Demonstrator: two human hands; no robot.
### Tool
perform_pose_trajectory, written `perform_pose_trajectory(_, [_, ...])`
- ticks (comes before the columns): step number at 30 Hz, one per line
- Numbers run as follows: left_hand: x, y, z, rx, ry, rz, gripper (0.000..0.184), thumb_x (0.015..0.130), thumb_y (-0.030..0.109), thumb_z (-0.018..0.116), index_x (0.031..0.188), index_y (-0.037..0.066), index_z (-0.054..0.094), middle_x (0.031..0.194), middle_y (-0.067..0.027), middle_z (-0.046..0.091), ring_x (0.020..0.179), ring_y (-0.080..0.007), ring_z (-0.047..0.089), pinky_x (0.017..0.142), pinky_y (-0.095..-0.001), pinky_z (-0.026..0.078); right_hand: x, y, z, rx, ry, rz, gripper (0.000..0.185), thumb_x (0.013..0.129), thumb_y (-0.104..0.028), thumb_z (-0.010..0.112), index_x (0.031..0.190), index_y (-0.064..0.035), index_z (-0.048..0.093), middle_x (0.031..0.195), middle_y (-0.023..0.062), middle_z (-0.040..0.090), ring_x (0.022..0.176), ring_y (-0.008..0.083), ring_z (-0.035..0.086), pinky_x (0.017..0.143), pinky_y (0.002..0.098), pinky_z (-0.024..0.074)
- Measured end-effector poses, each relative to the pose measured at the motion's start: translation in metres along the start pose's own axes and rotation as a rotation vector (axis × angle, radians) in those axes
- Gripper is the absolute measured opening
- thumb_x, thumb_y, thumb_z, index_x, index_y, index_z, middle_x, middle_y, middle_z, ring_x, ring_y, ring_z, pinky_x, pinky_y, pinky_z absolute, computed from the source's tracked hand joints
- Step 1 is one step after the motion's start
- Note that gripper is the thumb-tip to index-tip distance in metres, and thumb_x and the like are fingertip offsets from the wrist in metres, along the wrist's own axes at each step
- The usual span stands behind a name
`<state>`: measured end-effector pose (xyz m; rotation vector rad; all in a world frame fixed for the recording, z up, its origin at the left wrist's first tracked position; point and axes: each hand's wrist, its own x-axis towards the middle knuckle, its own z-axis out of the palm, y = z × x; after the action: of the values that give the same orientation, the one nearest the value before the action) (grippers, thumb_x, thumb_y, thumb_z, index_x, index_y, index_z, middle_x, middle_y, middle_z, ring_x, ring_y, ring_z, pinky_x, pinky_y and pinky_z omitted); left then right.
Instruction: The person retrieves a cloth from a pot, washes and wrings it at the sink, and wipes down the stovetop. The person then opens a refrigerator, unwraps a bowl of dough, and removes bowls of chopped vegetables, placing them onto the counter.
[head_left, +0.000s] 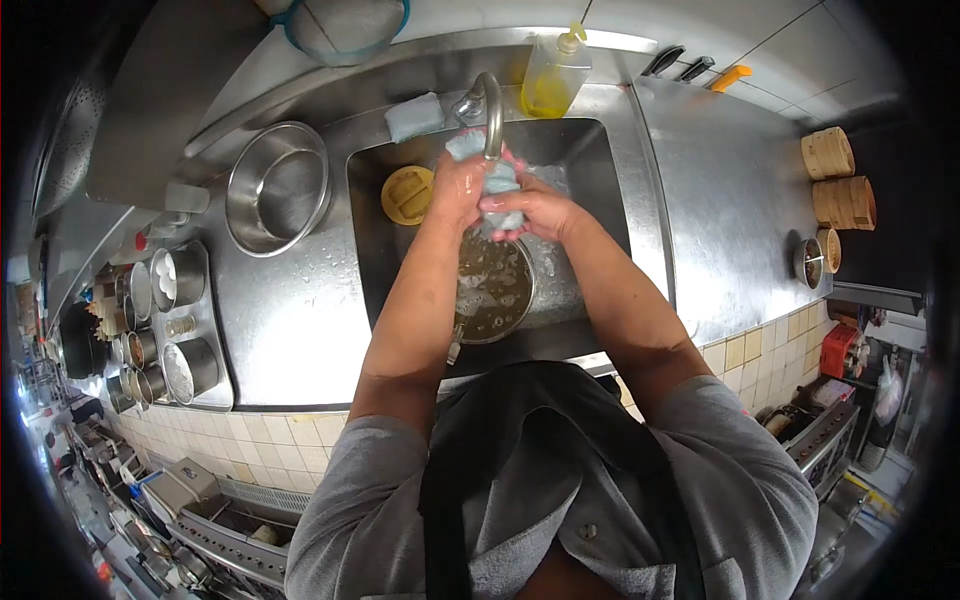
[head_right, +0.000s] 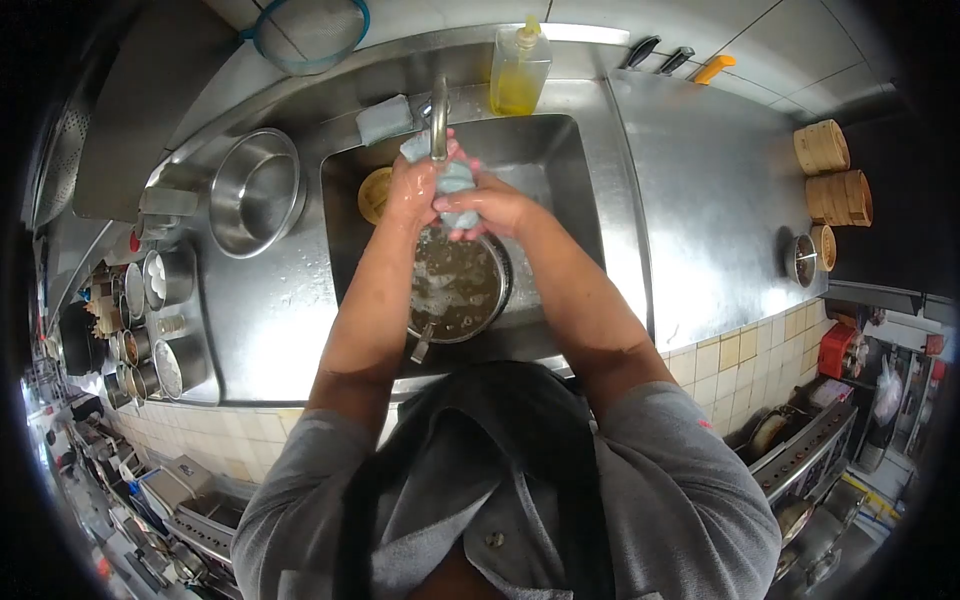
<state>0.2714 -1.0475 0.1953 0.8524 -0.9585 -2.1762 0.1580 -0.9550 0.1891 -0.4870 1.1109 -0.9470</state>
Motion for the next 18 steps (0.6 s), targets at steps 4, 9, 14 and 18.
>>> perform_pose_trajectory(4, [0.030, -0.017, -0.013, -0.060, 0.293, 0.043, 0.016, 0.087, 0.011, 0.066, 0.097, -0.001, 0.061, 0.086, -0.0098, 0.063, 0.077, -0.0225, 0.062, 0.062, -0.0389, 0.052, 0.005, 0.015, 0.013, -0.668, 0.493, -0.529, 0.086, 0.075, -0.024, 0.075, 0.142, 0.0012, 0.026, 0.145, 0.0261, 0.032, 0.127, 0.0388, 0.044, 0.100, 0.0464, 0.0427])
perform_pose_trajectory(9, [0.044, -0.043, -0.012, -0.344, 0.565, 0.018, 0.012, 0.091, 0.010, 0.061, 0.093, -0.001, 0.061, 0.084, -0.0094, 0.061, 0.070, -0.0217, 0.059, 0.059, -0.0371, 0.050, 0.003, 0.031, 0.020, -1.419, 0.688, -1.047, 0.071, 0.070, -0.013, 0.073, 0.134, -0.0046, 0.044, 0.146, 0.0295, 0.027, 0.130, 0.0473, 0.034, 0.106, 0.0486, 0.0360])
perform_pose_trajectory(14, [0.029, -0.043, 0.004, -0.381, 0.470, 0.051, 0.007, 0.089, 0.004, 0.060, 0.092, -0.003, 0.060, 0.085, -0.0094, 0.062, 0.072, -0.0175, 0.061, 0.054, -0.0328, 0.048, 0.012, 0.017, 0.013, -1.204, 0.779, -0.701, 0.069, 0.065, -0.003, 0.073, 0.129, -0.0098, 0.049, 0.142, 0.0227, 0.037, 0.120, 0.0419, 0.048, 0.095, 0.0439, 0.0471])
perform_pose_trajectory(18, [0.024, -0.044, 0.006, 0.112, 0.358, 0.331, 0.012, 0.087, -0.001, 0.057, 0.096, -0.001, 0.064, 0.083, -0.0072, 0.066, 0.075, -0.0184, 0.062, 0.066, -0.0319, 0.049, 0.018, 0.010, 0.007, -0.922, 0.787, -0.579, 0.057, 0.068, -0.006, 0.074, 0.121, -0.0068, 0.053, 0.111, 0.0200, 0.062, 0.100, 0.0359, 0.062, 0.088, 0.0383, 0.0493])
